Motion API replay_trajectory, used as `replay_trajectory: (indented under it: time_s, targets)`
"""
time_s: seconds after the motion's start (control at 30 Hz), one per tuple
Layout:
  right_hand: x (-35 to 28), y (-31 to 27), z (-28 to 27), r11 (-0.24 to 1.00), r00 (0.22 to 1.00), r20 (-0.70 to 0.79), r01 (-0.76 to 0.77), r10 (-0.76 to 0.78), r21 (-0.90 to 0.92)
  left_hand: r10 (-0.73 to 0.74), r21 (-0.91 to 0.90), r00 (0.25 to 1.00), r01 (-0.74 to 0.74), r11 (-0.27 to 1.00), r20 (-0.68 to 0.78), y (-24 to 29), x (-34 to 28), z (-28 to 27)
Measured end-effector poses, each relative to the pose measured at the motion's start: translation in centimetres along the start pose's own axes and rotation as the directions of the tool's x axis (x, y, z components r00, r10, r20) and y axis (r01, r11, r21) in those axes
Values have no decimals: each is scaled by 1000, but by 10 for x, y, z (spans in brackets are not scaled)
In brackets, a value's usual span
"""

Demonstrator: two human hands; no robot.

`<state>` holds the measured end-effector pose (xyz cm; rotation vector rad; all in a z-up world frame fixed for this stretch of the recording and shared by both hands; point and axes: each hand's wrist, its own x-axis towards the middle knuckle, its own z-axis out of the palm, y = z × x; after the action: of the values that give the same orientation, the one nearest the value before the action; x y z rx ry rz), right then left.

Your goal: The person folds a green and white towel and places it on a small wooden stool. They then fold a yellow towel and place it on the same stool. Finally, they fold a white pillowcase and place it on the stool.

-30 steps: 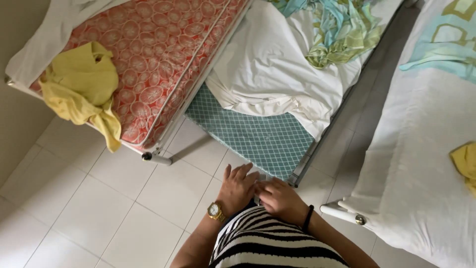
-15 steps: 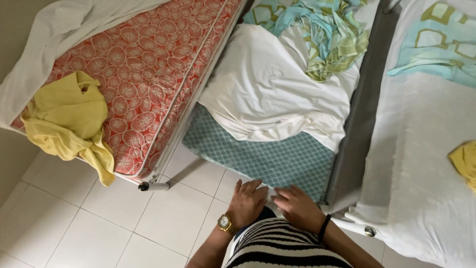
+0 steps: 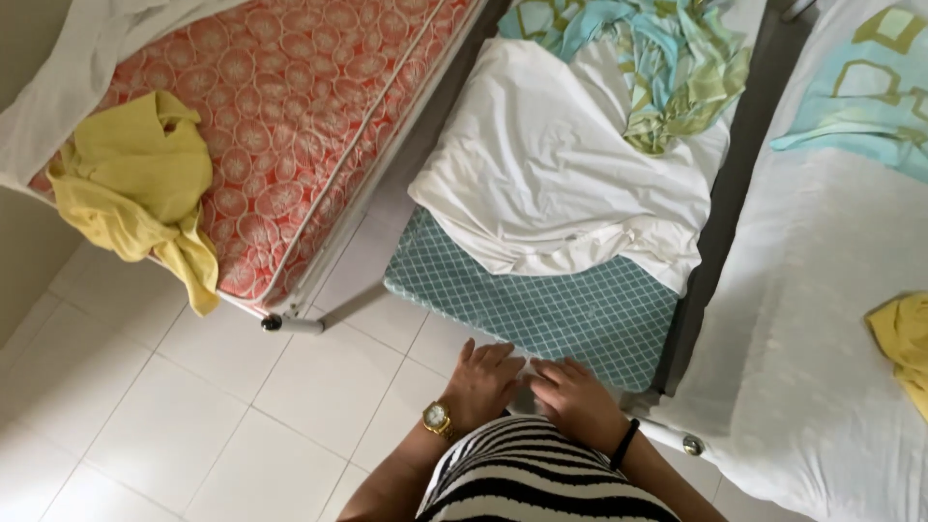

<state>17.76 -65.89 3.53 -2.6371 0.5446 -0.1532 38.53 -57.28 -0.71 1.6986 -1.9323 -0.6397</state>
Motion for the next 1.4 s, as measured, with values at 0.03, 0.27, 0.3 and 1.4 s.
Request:
replay_trajectory:
  time_s: [0.03, 0.27, 0.3, 1.4]
  targets:
    - [-3, 0, 0, 1000, 1000, 7, 5, -5, 8, -12, -1, 1000, 12, 1000, 2, 3, -1, 2]
    - [-47, 20, 10, 995, 997, -60, 54, -49, 80, 33, 119, 997, -25, 993, -64, 52, -7, 32]
    - [-52, 22, 14, 995, 997, -71, 27, -21, 93, 98, 114, 991, -88, 990, -90, 59, -8, 35]
    - [251, -87, 85, 967, 967, 93, 225, -237, 121, -209, 149, 977, 211, 966, -25, -178, -98, -141]
